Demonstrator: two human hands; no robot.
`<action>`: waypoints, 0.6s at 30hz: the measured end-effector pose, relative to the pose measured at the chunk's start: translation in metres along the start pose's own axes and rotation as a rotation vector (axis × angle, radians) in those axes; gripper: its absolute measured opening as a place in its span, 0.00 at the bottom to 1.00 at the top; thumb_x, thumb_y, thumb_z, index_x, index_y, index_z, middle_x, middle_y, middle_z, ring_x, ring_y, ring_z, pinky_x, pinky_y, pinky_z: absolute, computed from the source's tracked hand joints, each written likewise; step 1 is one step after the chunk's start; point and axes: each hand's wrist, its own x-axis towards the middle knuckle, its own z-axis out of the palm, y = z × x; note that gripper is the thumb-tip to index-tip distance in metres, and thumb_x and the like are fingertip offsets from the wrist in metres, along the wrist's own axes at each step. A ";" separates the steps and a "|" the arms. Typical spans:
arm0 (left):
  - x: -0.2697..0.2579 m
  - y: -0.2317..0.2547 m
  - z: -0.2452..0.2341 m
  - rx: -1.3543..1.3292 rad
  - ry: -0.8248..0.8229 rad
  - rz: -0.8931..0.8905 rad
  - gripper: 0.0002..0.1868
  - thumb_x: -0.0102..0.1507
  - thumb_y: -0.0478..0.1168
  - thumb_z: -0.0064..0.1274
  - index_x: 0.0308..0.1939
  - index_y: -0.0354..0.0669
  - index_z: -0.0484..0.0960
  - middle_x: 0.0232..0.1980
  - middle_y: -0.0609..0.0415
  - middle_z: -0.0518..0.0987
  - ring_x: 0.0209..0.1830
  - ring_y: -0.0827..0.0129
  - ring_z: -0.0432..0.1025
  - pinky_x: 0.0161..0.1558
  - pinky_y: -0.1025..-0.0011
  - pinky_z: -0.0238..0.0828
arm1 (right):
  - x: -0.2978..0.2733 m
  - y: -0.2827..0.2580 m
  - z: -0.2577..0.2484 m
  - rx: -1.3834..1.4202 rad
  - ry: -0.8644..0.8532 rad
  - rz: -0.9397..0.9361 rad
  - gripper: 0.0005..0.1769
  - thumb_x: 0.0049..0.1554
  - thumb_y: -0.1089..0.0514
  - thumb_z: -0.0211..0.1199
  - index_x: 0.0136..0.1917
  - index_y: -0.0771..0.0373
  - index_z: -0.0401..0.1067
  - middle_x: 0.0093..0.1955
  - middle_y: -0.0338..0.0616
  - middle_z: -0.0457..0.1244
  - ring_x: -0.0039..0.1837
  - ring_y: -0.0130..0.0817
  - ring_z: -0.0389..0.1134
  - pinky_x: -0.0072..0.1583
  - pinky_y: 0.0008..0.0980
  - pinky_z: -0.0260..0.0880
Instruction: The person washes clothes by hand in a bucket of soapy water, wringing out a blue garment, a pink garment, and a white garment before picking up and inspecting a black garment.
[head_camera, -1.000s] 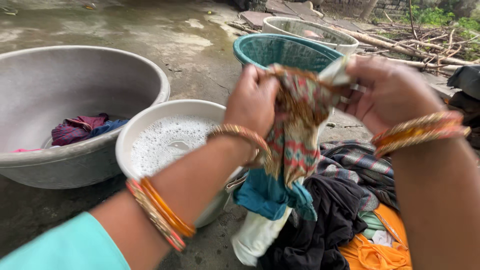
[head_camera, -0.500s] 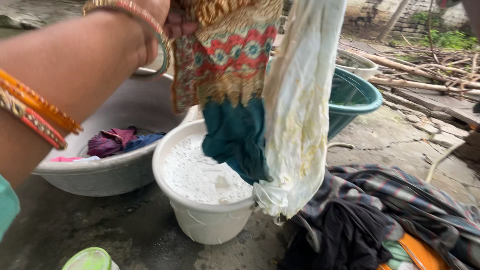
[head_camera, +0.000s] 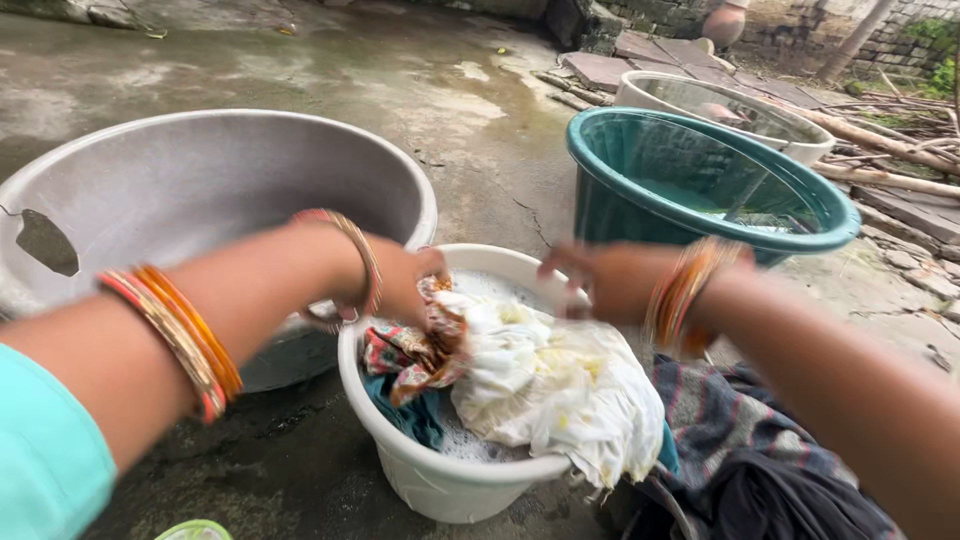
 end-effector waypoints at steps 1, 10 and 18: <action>0.005 0.002 0.010 0.005 -0.002 0.045 0.49 0.54 0.57 0.59 0.77 0.69 0.55 0.63 0.42 0.76 0.46 0.54 0.82 0.52 0.57 0.78 | 0.006 -0.002 0.018 -0.008 -0.047 -0.072 0.37 0.58 0.40 0.63 0.77 0.34 0.52 0.74 0.43 0.60 0.71 0.41 0.66 0.73 0.45 0.63; 0.075 0.031 0.082 0.275 -0.090 0.129 0.67 0.48 0.68 0.69 0.82 0.66 0.44 0.83 0.39 0.38 0.81 0.32 0.41 0.75 0.44 0.47 | 0.070 -0.023 0.127 -0.162 -0.294 -0.198 0.65 0.48 0.39 0.70 0.86 0.34 0.31 0.88 0.51 0.28 0.81 0.71 0.40 0.78 0.52 0.47; 0.124 0.031 0.100 0.223 -0.143 0.095 0.54 0.51 0.50 0.61 0.80 0.68 0.54 0.85 0.44 0.42 0.79 0.44 0.55 0.72 0.50 0.60 | 0.143 -0.007 0.178 -0.060 -0.277 -0.303 0.57 0.43 0.50 0.68 0.80 0.63 0.45 0.75 0.60 0.54 0.72 0.53 0.62 0.70 0.39 0.64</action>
